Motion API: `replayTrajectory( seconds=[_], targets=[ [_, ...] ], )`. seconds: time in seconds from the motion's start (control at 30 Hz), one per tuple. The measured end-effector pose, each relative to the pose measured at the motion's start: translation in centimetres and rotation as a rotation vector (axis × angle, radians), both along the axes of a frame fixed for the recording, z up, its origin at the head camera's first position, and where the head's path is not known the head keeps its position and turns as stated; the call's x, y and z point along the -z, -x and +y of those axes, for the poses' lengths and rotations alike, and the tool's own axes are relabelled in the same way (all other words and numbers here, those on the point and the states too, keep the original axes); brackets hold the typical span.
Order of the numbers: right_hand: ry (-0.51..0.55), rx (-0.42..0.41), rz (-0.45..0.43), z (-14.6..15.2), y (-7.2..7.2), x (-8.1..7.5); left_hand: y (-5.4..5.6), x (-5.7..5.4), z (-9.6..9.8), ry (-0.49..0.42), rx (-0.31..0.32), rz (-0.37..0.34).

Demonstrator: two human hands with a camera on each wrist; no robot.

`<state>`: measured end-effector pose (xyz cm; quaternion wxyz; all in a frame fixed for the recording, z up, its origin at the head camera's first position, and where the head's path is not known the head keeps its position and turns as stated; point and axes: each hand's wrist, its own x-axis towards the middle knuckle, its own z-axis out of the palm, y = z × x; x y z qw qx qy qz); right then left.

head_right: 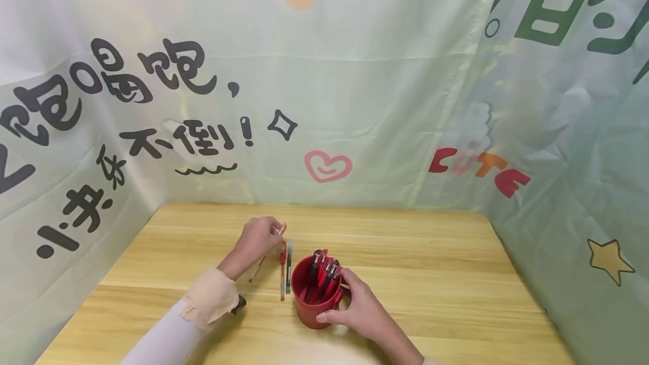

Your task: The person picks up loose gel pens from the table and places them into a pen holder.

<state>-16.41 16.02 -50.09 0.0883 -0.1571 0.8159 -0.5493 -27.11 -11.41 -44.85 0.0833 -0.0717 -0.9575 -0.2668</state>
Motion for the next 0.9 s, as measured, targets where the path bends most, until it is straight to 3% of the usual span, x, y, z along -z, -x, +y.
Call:
replayTrajectory(
  seconds=[0.4, 0.9],
  targets=[
    [0.001, -0.013, 0.014, 0.0, 0.0, 0.0, -2.1, -2.9, 1.2, -0.034, 0.055, 0.169],
    [-0.016, 0.002, -0.005, -0.1, -0.3, -0.2, -4.0, -5.0, 1.9, -0.136, 0.096, 0.263]
  ],
)
